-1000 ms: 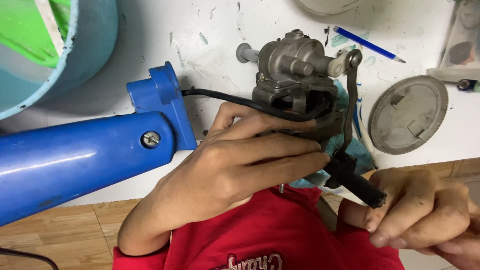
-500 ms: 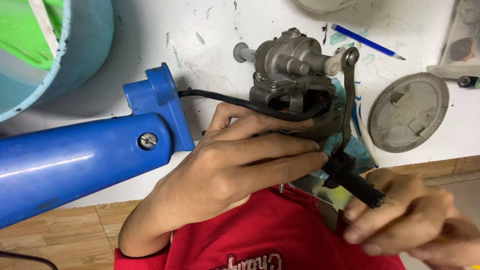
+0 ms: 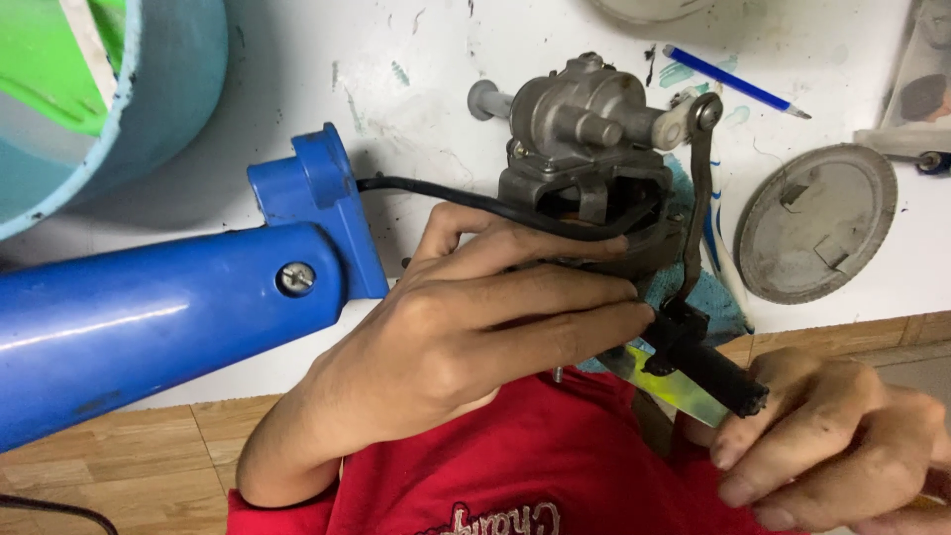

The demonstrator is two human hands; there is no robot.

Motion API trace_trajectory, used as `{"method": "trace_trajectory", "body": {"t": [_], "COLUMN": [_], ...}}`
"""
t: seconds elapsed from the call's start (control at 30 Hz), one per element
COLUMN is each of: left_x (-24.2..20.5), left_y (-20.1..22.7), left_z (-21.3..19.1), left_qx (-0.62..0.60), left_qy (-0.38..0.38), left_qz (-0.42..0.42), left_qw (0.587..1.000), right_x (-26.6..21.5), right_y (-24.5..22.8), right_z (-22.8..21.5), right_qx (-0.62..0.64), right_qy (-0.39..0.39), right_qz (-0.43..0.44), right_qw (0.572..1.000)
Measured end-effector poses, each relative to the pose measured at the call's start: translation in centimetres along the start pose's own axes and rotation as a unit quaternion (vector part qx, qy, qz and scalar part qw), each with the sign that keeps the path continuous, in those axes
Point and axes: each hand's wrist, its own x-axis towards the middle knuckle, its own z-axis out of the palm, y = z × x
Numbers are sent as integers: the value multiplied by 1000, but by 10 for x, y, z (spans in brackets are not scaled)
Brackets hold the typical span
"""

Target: Cleaning and repairing a fan motor using a cloth and a knife

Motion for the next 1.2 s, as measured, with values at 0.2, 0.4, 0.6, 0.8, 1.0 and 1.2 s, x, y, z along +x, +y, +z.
{"method": "trace_trajectory", "body": {"t": [0.2,0.4,0.6,0.8,1.0,1.2], "left_x": [-1,-1,-1,-2,-1,0], "left_y": [0,-1,-1,-2,0,1], "left_z": [0,1,0,1,0,1], "left_qx": [3,-2,4,1,-6,-5], "left_qy": [-11,-10,-6,0,0,0], "left_qz": [-5,-6,-4,1,0,-2], "left_qw": [1000,1000,1000,1000,1000,1000], "right_x": [-8,5,15,23,40,38], "right_y": [4,1,6,2,1,-26], "right_z": [1,9,16,16,-5,55], "right_qx": [22,28,127,47,140,-150], "right_qy": [-1,31,12,20,-146,225], "right_qz": [-6,43,67,15,117,182], "right_qw": [1000,998,990,999,972,945]}}
